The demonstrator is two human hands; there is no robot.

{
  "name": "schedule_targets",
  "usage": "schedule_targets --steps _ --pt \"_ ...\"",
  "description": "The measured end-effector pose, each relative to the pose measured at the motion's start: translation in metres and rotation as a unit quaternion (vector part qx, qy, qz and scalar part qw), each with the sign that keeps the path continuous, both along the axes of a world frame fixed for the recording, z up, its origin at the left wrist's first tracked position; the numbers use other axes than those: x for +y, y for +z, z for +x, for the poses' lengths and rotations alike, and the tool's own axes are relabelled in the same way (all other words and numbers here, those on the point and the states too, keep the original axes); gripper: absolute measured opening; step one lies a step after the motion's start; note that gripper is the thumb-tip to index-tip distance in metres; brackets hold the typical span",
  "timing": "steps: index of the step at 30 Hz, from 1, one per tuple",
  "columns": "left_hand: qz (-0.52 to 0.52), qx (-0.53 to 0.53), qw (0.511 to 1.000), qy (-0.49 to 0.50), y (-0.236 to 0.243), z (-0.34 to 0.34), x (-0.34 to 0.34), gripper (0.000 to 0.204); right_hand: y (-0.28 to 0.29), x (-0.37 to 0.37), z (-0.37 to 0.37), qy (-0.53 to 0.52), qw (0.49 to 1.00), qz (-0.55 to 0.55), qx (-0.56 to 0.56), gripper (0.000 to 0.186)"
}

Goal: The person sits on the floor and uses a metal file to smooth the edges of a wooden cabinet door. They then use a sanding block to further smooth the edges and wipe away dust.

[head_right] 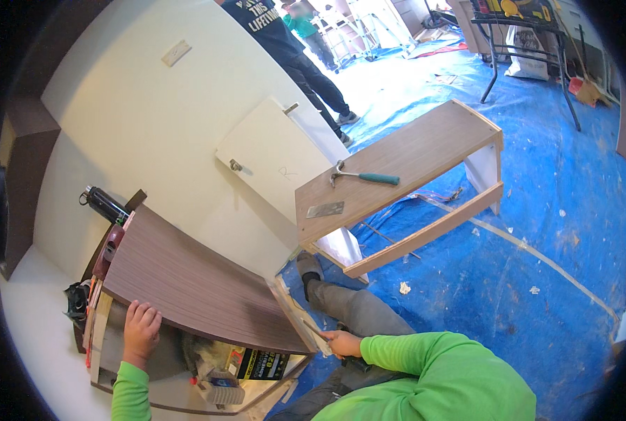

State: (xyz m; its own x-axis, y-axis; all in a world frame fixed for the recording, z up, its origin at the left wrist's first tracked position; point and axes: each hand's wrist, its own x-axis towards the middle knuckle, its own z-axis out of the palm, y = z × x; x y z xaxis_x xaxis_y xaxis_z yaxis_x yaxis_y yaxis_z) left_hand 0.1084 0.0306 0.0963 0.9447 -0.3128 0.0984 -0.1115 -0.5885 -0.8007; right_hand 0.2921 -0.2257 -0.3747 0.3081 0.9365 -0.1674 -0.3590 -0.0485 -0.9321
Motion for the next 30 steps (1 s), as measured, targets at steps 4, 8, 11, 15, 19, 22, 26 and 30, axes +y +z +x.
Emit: schedule_targets --steps 4,8,11,15,19,22,26,30 --pt "0.003 -0.001 1.000 0.003 0.002 0.006 -0.007 0.019 -0.016 0.003 0.003 -0.001 0.999 0.041 0.023 0.058" --pt "0.002 -0.001 1.000 0.006 0.001 0.005 -0.006 0.015 -0.018 0.005 0.001 0.002 0.999 0.044 0.018 0.059" --pt "0.004 -0.004 1.000 0.018 0.002 0.006 -0.006 0.014 -0.026 0.008 0.003 0.015 0.993 0.078 0.082 0.061" --pt "0.011 -0.006 0.999 0.029 0.004 0.016 -0.016 0.011 -0.039 0.008 0.013 0.020 0.983 0.128 0.127 0.064" --pt "-0.003 0.012 0.999 0.037 -0.001 0.010 -0.015 0.009 -0.012 -0.007 0.011 0.013 0.998 0.035 0.041 0.065" --pt "0.001 0.010 1.000 0.028 -0.002 0.016 -0.020 0.009 -0.007 -0.015 0.018 0.006 0.996 0.034 0.082 0.067" --pt "-0.004 0.003 1.000 0.030 -0.005 0.017 -0.016 0.008 0.000 -0.019 0.019 -0.002 0.999 0.030 0.044 0.068" --pt "-0.001 0.002 1.000 0.020 -0.001 0.016 -0.013 0.007 -0.003 -0.015 0.020 -0.013 0.999 0.033 0.041 0.068"
